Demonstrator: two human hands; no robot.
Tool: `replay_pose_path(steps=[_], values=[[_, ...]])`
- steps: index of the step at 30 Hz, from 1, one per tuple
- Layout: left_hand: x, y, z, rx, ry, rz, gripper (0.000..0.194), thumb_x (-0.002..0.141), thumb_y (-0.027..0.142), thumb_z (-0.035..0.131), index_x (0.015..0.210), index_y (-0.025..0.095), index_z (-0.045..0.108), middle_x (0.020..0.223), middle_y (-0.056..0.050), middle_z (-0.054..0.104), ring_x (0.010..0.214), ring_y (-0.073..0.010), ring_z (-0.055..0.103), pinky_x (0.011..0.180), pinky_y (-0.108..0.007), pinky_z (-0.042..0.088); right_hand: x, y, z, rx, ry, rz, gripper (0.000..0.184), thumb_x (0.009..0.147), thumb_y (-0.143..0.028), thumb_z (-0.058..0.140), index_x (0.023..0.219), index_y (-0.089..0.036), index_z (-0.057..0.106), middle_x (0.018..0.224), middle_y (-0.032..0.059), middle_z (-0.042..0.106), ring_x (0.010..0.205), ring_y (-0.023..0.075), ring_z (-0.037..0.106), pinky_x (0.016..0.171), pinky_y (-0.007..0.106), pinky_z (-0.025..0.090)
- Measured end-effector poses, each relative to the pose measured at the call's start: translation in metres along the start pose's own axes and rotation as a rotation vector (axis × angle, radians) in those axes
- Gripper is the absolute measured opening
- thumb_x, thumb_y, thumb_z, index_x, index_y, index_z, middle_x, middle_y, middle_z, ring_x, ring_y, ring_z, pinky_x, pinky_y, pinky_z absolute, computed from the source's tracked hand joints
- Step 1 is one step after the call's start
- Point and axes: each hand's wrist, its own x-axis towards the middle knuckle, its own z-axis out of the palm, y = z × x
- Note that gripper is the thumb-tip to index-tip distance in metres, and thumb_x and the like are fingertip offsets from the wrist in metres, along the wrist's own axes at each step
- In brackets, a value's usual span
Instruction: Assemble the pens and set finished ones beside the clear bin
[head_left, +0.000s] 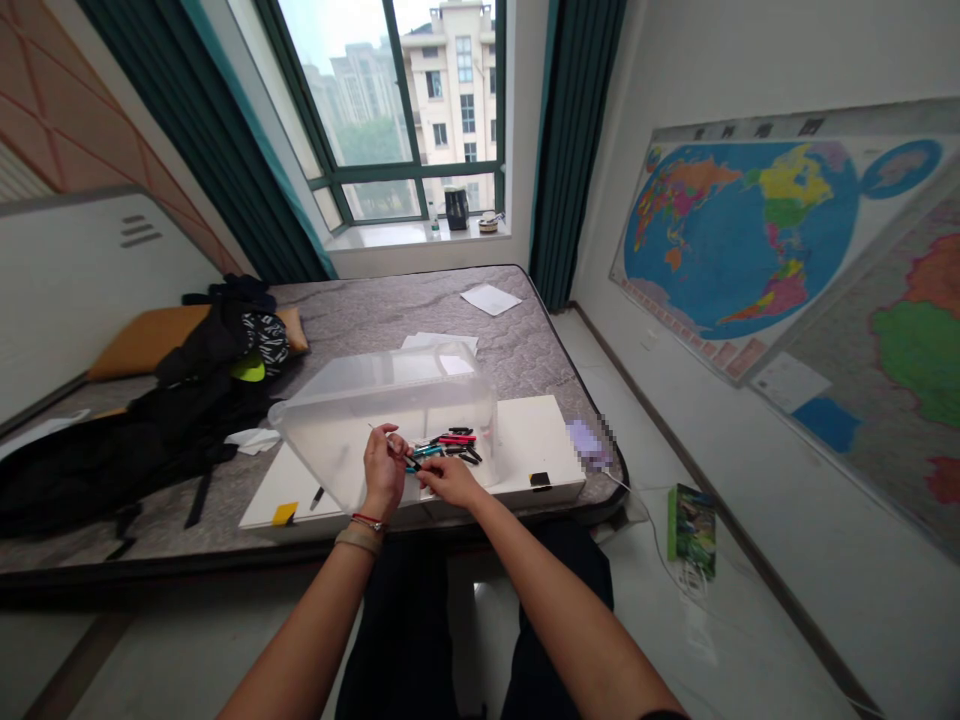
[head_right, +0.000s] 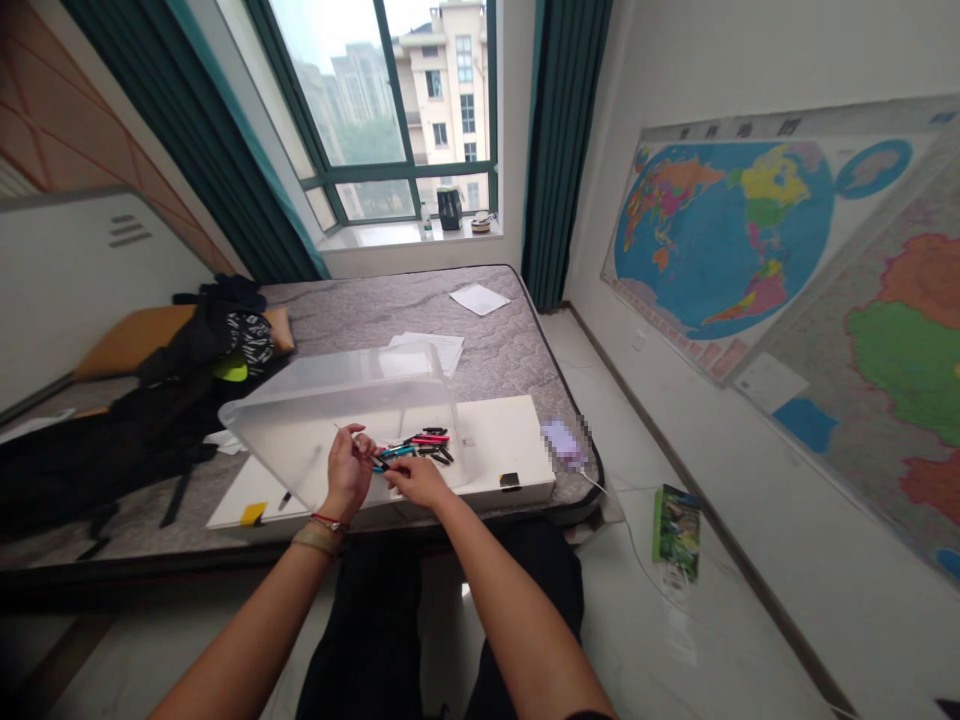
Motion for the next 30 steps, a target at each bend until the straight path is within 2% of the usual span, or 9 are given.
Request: replay_pose_path(steps=[2, 6, 9, 11, 16, 23, 27, 30], values=[[0.003, 0.003, -0.006, 0.048, 0.011, 0.027, 0.03, 0.091, 0.048, 0.055, 0.09, 0.018, 0.058, 0.054, 0.006, 0.041, 0.049, -0.0099, 0.044, 0.053, -0.022, 0.045, 0.001, 0.0, -0.001, 0.063, 0.018, 0.029, 0.02, 0.082, -0.039, 0.065, 0.084, -0.019, 0.068, 0.068, 0.0007, 0.068, 0.054, 0.0126, 0.06, 0.056, 0.024, 0.046], [0.006, 0.012, -0.025, 0.294, 0.053, 0.129, 0.035, 0.093, 0.052, 0.048, 0.089, 0.018, 0.058, 0.052, 0.006, 0.042, 0.046, -0.0098, 0.042, 0.049, -0.021, 0.04, 0.007, 0.002, -0.007, 0.358, 0.138, 0.132, 0.032, 0.075, -0.047, 0.067, 0.087, -0.017, 0.065, 0.066, 0.0011, 0.067, 0.05, 0.0114, 0.059, 0.05, 0.023, 0.046], [0.004, 0.018, -0.038, 0.464, 0.03, 0.181, 0.036, 0.094, 0.052, 0.045, 0.09, 0.018, 0.058, 0.053, 0.006, 0.043, 0.048, -0.01, 0.043, 0.05, -0.021, 0.038, 0.009, 0.003, -0.012, 0.53, 0.225, 0.152, 0.034, 0.072, -0.046, 0.069, 0.087, -0.016, 0.064, 0.067, 0.0017, 0.069, 0.05, 0.0104, 0.059, 0.049, 0.021, 0.046], [0.0, 0.019, -0.044, 0.541, 0.007, 0.203, 0.036, 0.095, 0.051, 0.043, 0.09, 0.019, 0.058, 0.055, 0.005, 0.044, 0.051, -0.0107, 0.044, 0.051, -0.021, 0.037, 0.01, 0.002, -0.012, 0.567, 0.253, 0.15, 0.032, 0.071, -0.043, 0.069, 0.087, -0.015, 0.064, 0.067, 0.0019, 0.069, 0.051, 0.0101, 0.058, 0.049, 0.02, 0.045], [-0.012, 0.014, -0.054, 0.642, 0.007, 0.231, 0.037, 0.098, 0.05, 0.036, 0.088, 0.019, 0.056, 0.058, 0.004, 0.044, 0.054, -0.0117, 0.043, 0.054, -0.023, 0.036, 0.01, 0.003, -0.011, 0.545, 0.291, 0.132, 0.024, 0.069, -0.034, 0.068, 0.084, -0.016, 0.065, 0.065, 0.0015, 0.069, 0.049, 0.0099, 0.057, 0.047, 0.02, 0.044], [-0.016, 0.002, -0.065, 0.716, 0.078, 0.291, 0.037, 0.099, 0.048, 0.033, 0.086, 0.021, 0.054, 0.062, 0.002, 0.046, 0.059, -0.0136, 0.045, 0.058, -0.025, 0.039, 0.012, 0.006, -0.013, 0.573, 0.296, 0.164, 0.025, 0.067, -0.03, 0.066, 0.087, -0.016, 0.063, 0.066, 0.0017, 0.07, 0.048, 0.0089, 0.056, 0.045, 0.018, 0.041], [-0.017, -0.004, -0.067, 0.703, 0.088, 0.267, 0.038, 0.099, 0.048, 0.031, 0.084, 0.021, 0.054, 0.063, 0.002, 0.047, 0.059, -0.0142, 0.046, 0.059, -0.026, 0.04, 0.012, 0.001, -0.007, 0.467, 0.338, 0.147, 0.022, 0.067, -0.027, 0.062, 0.086, -0.016, 0.062, 0.063, 0.0001, 0.068, 0.047, 0.0092, 0.055, 0.044, 0.017, 0.041], [-0.018, -0.006, -0.068, 0.713, 0.109, 0.249, 0.037, 0.099, 0.047, 0.032, 0.084, 0.022, 0.053, 0.063, 0.002, 0.048, 0.06, -0.0146, 0.047, 0.062, -0.026, 0.041, 0.014, -0.008, -0.002, 0.286, 0.374, 0.152, 0.015, 0.071, -0.025, 0.056, 0.084, -0.018, 0.058, 0.059, -0.0024, 0.064, 0.043, 0.0102, 0.053, 0.042, 0.019, 0.04]])
